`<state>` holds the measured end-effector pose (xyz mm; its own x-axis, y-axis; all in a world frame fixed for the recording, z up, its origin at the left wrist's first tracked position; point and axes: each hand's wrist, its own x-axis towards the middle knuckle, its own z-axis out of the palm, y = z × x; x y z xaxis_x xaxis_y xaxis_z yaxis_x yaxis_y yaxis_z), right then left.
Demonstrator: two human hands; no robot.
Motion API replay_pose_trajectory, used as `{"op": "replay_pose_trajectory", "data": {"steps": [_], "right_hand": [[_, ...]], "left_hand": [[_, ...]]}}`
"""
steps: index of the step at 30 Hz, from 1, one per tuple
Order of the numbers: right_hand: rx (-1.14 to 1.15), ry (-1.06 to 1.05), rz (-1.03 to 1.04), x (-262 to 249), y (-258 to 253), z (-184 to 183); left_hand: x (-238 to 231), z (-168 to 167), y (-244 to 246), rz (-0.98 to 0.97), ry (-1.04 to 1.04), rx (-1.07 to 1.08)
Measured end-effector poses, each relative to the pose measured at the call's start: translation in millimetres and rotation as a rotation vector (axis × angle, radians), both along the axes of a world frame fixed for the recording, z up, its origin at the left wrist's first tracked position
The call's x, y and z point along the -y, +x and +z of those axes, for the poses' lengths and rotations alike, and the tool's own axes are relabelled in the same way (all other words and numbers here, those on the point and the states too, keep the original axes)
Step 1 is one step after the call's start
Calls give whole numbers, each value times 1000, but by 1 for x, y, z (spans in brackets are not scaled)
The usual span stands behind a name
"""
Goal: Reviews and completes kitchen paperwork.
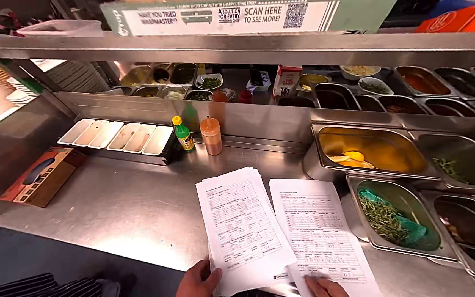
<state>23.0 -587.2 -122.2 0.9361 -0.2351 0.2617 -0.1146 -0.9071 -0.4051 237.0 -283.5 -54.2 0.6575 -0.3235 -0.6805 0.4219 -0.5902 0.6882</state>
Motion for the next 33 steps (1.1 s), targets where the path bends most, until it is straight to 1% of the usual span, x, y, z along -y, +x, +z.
{"op": "replay_pose_trajectory", "data": {"steps": [3,6,10,13,17,19,21,25,27,29,30,31,33], "right_hand": [[-22,-22,-73,-6,3,1],[-64,-22,-88,-6,6,3],[-104,-40,-110,-6,9,8],[-94,-47,-163,-7,11,9],[35,-11,-240,-7,12,6],[103,43,-282,-7,12,7],[130,64,-276,-6,11,7],[-22,24,-159,2,9,8],[-124,5,-140,2,11,16],[-241,39,-127,2,12,30],[-260,69,-122,2,14,37],[-233,107,-116,3,15,44],[-48,192,-119,4,19,51]], "left_hand": [[6,-5,2,59,-33,28],[14,-12,6,188,-150,11],[24,-19,21,236,-210,22],[27,-18,26,209,-191,33],[20,-17,25,127,-131,80],[14,-18,25,59,-60,149],[7,-18,26,-35,36,230],[-2,-16,29,-176,180,387],[-2,-15,31,-195,202,396],[-1,-15,33,-187,198,388],[1,-15,35,-185,192,380],[2,-15,37,-190,189,372],[5,-14,39,-215,187,359]]}}
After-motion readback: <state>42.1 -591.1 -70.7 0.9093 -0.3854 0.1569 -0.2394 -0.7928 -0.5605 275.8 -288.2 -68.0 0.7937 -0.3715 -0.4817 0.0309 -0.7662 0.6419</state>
